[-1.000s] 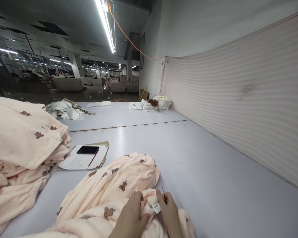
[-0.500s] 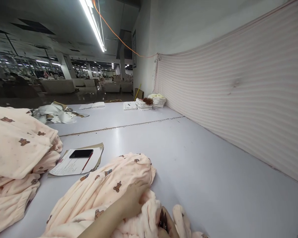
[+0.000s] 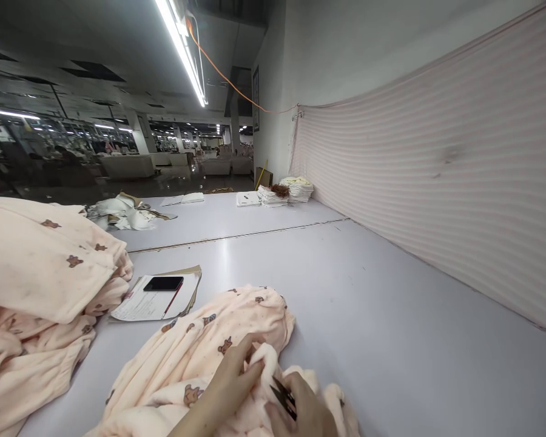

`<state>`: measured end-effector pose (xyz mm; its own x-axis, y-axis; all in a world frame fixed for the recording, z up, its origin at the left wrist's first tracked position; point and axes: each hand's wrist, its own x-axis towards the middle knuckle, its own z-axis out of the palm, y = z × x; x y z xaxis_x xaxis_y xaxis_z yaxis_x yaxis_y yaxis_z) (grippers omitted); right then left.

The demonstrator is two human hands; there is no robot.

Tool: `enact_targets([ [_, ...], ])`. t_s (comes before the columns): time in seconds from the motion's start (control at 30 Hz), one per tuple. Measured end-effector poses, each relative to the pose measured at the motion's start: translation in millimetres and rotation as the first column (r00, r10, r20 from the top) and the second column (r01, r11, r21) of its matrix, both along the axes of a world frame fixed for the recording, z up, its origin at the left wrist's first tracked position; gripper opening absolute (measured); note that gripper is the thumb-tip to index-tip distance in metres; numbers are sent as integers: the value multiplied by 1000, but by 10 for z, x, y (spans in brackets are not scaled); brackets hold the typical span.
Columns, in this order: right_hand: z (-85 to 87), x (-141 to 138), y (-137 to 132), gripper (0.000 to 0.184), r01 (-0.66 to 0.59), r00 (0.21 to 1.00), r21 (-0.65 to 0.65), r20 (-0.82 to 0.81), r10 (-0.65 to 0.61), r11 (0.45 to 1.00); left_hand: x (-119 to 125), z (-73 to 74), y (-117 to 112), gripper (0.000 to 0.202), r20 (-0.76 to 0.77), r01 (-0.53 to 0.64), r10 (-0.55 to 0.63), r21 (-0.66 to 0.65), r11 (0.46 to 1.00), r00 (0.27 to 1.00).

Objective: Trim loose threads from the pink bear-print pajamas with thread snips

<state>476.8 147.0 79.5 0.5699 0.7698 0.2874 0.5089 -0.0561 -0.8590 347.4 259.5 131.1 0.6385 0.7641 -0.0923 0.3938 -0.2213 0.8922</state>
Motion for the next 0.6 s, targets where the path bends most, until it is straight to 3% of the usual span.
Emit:
enact_targets([
  [0.1,-100,46,104,11,1,981,24,-194,3,1000,-115,-55,16,30,202,56,0,-271,961,979],
  [0.17,-126,121,120,19,-28,952,101,-301,58,995,-187,-80,16,21,262,90,-3,-318,944,965],
  [0.3,-68,185,77,27,-97,919,188,-360,161,977,-215,-67,-50,20,112,78,-60,-164,983,992],
  [0.37,-32,178,71,27,-90,932,169,-332,143,981,-184,-47,-83,23,55,64,-60,-59,996,997],
  [0.43,-14,172,99,26,-47,960,157,-265,88,986,-151,-36,-94,12,108,49,-45,-39,998,993],
  [0.5,-7,177,159,24,24,989,125,-148,-5,992,-130,-44,-91,21,249,55,2,-222,974,969],
  [0.53,-3,181,194,23,50,996,100,-73,-43,994,-125,-54,-89,24,319,63,62,-365,929,946],
  [0.6,22,187,254,21,57,996,48,72,-60,997,-122,-81,-94,25,391,83,216,-621,779,895],
])
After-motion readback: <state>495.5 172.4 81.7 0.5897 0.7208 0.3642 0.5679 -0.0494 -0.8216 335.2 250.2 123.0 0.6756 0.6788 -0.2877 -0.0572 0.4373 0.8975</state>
